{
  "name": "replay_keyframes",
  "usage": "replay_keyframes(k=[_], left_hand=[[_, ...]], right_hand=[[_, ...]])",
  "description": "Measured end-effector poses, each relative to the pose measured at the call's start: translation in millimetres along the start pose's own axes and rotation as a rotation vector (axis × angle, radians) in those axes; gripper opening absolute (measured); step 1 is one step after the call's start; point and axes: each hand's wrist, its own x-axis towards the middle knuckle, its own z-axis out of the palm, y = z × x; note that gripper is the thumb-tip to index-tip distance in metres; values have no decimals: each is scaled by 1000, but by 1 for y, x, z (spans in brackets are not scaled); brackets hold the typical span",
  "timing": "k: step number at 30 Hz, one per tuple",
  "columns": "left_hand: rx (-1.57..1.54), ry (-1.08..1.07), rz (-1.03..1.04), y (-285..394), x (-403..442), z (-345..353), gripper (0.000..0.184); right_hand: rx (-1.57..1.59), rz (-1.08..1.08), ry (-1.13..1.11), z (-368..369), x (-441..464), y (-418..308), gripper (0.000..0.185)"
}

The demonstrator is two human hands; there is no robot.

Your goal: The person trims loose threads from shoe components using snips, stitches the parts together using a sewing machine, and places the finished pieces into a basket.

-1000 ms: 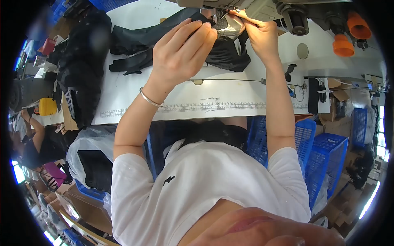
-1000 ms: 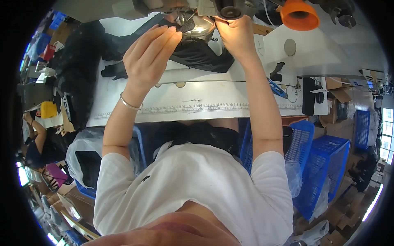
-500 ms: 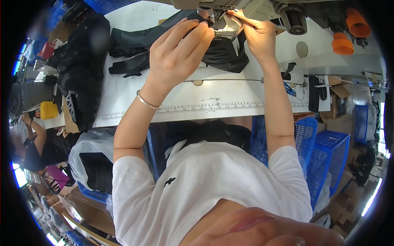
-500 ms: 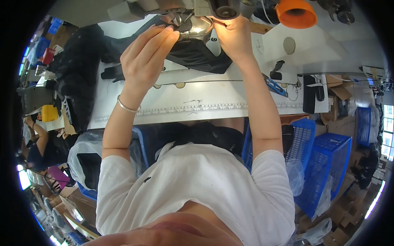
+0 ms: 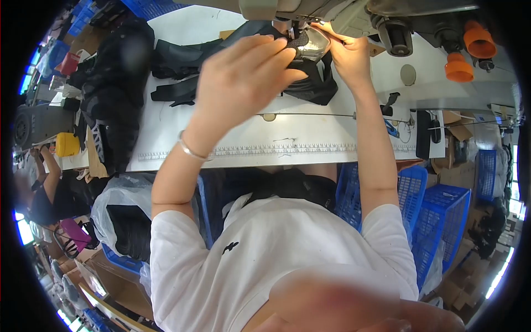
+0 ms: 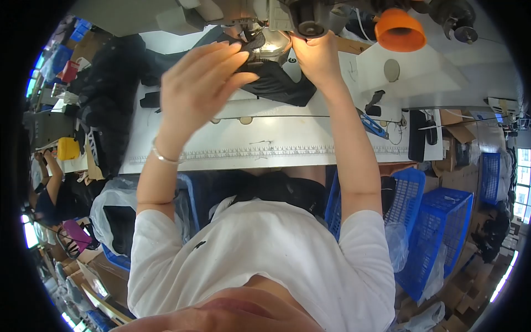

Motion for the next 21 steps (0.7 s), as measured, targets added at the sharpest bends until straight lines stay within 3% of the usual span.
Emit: replay_keyframes(k=[2, 4, 8, 10, 15, 21], left_hand=[[-157, -103, -123, -17, 11, -28, 17], [22, -250, -251, -47, 6, -35, 25], [133, -381, 13, -61, -9, -20, 45], [73, -220, 97, -44, -15, -17, 40], [4, -2, 158, -10, -13, 4, 29], [82, 14, 71, 12, -13, 9, 28]], right_hand=[[-44, -19, 67, -4, -9, -15, 19], [-35, -238, 264, -1, -19, -27, 10], [-88, -370, 387, 10, -68, -59, 26], [-92, -422, 255, 15, -87, -73, 31], [-383, -421, 227, 14, -80, -88, 34], [-261, -313, 159, 4, -69, -74, 34]])
